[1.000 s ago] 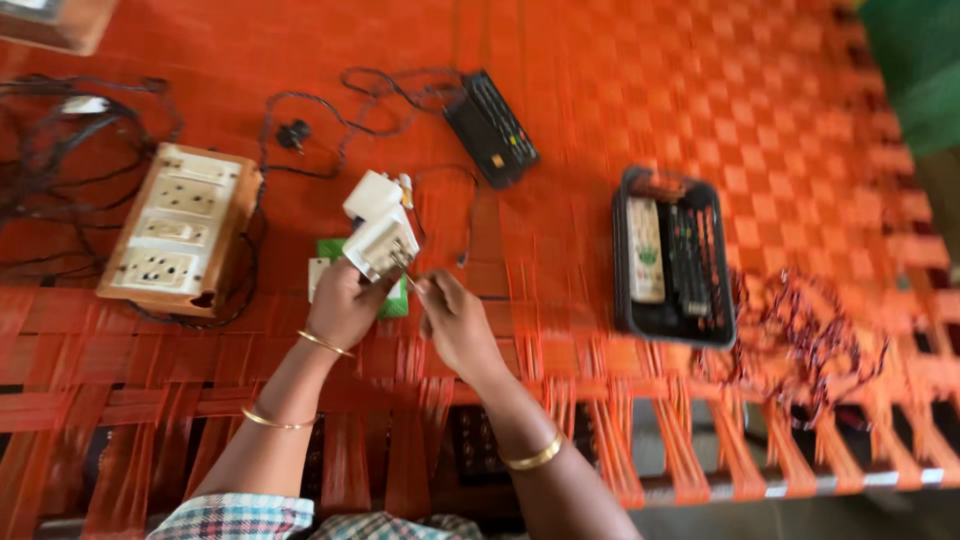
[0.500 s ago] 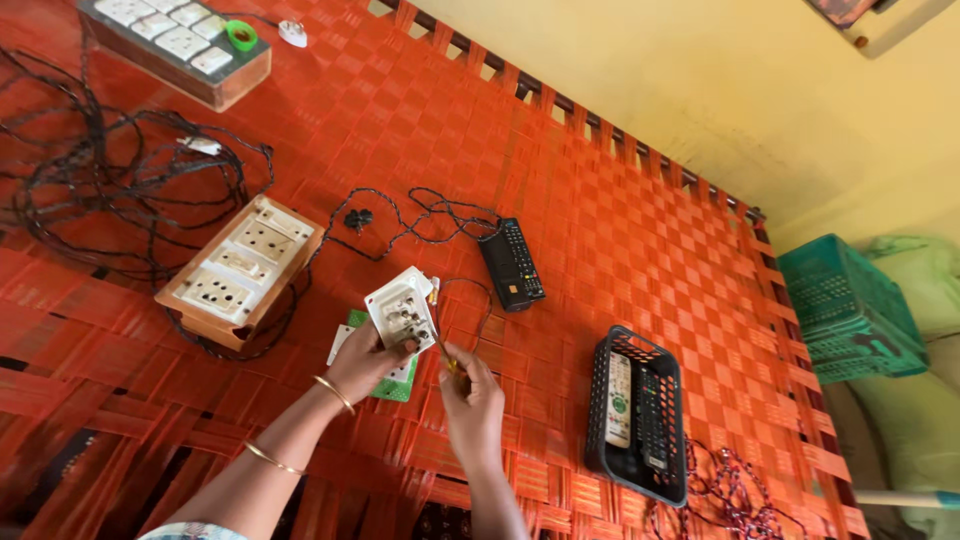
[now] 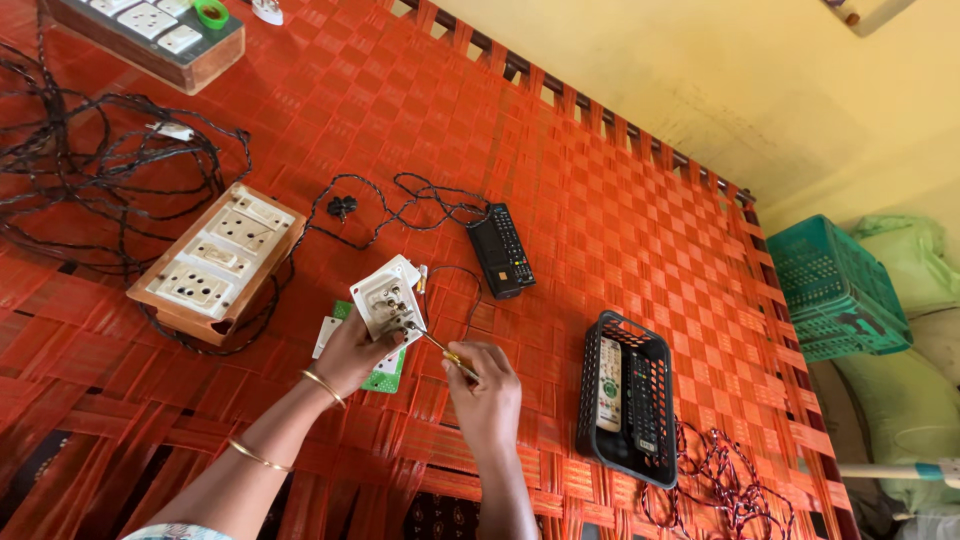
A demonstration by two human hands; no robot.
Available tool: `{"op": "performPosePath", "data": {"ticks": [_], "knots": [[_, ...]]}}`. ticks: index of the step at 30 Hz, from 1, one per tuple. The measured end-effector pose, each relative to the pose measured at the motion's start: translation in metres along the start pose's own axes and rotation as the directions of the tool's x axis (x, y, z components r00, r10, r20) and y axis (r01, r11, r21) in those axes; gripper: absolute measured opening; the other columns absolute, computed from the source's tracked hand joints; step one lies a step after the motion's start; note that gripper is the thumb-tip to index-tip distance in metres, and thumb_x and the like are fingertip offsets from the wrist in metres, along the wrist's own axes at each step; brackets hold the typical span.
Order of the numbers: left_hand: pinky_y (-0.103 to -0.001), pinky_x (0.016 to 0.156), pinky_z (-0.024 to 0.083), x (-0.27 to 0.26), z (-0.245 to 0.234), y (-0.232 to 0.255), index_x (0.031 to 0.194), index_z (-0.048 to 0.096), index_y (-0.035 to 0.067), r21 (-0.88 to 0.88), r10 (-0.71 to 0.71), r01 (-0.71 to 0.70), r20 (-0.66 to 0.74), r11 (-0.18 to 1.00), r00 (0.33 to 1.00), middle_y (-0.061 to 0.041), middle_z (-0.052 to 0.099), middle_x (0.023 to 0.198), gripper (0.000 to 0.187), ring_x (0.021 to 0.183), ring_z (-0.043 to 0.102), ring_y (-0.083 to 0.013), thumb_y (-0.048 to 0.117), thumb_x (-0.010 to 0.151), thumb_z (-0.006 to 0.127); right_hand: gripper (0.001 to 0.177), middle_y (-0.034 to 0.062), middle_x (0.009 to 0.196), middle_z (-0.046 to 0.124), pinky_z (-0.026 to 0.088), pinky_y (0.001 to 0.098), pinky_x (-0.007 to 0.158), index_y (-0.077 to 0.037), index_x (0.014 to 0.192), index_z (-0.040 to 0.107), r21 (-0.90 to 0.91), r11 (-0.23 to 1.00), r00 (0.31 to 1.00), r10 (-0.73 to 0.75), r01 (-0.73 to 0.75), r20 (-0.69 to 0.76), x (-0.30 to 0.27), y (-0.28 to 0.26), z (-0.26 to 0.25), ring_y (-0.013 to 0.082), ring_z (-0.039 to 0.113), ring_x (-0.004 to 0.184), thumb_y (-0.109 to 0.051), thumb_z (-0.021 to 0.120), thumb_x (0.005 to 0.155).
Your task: The person assembles an electrical switchboard while sitting on a woven bed. They insert sockets and switches into a plastic plate and use a screwdriver to secure the components and wiring.
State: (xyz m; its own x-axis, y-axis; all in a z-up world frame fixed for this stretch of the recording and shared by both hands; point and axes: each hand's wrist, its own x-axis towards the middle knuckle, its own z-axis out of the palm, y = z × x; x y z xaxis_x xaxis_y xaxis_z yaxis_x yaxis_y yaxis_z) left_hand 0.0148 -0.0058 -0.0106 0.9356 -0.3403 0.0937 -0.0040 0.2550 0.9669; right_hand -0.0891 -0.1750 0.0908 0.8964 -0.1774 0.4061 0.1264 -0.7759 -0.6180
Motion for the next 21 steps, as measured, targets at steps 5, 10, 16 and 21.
{"op": "performPosePath", "data": {"ticks": [5, 10, 16, 21], "knots": [[-0.029, 0.083, 0.052, -0.004, 0.001, -0.003, 0.132, 0.051, 0.002, 0.081, -0.018, 0.02, -0.023, 0.997, 1.0, -0.005, 0.069, 0.11, 0.044, 0.095, 0.061, -0.0111, 0.009, 0.093, 0.069, 0.021, 0.0065, 0.106, 0.075, 0.063, 0.0301, 0.068, -0.012, 0.108, 0.077, -0.027, 0.998, 0.998, -0.057, 0.057, -0.004, -0.004, -0.007, 0.002, 0.018, 0.076, 0.086, -0.011, 0.077, 0.087], [-0.028, 0.081, 0.053, -0.003, 0.003, -0.001, 0.127, 0.055, 0.001, 0.118, 0.017, -0.017, 0.002, 0.993, 1.0, -0.002, 0.071, 0.105, 0.038, 0.091, 0.061, -0.0074, 0.011, 0.093, 0.07, 0.02, 0.0051, 0.106, 0.075, 0.062, 0.0332, 0.076, -0.012, 0.107, 0.076, -0.075, 0.986, 0.987, -0.155, 0.152, -0.041, -0.005, -0.01, 0.002, 0.0202, 0.076, 0.09, -0.01, 0.076, 0.088], [-0.027, 0.082, 0.054, -0.006, 0.003, 0.003, 0.123, 0.057, 0.002, 0.294, -0.049, 0.058, -0.037, 0.954, 0.998, -0.004, 0.073, 0.103, 0.033, 0.089, 0.064, -0.0094, 0.011, 0.095, 0.07, 0.019, 0.0045, 0.104, 0.074, 0.06, 0.0334, 0.077, -0.012, 0.106, 0.075, -0.096, 0.981, 0.985, -0.171, 0.168, -0.03, -0.006, -0.015, 0.002, 0.0206, 0.074, 0.09, -0.009, 0.077, 0.087], [-0.027, 0.085, 0.054, -0.005, 0.004, 0.001, 0.126, 0.054, 0.002, 0.135, 0.04, -0.041, 0.01, 0.99, 0.999, -0.004, 0.071, 0.108, 0.036, 0.096, 0.064, -0.008, 0.008, 0.093, 0.068, 0.017, 0.004, 0.104, 0.074, 0.06, 0.0351, 0.078, -0.011, 0.105, 0.075, -0.128, 0.975, 0.982, -0.187, 0.181, -0.034, -0.006, -0.015, 0.002, 0.0216, 0.074, 0.091, -0.009, 0.076, 0.087]]}}
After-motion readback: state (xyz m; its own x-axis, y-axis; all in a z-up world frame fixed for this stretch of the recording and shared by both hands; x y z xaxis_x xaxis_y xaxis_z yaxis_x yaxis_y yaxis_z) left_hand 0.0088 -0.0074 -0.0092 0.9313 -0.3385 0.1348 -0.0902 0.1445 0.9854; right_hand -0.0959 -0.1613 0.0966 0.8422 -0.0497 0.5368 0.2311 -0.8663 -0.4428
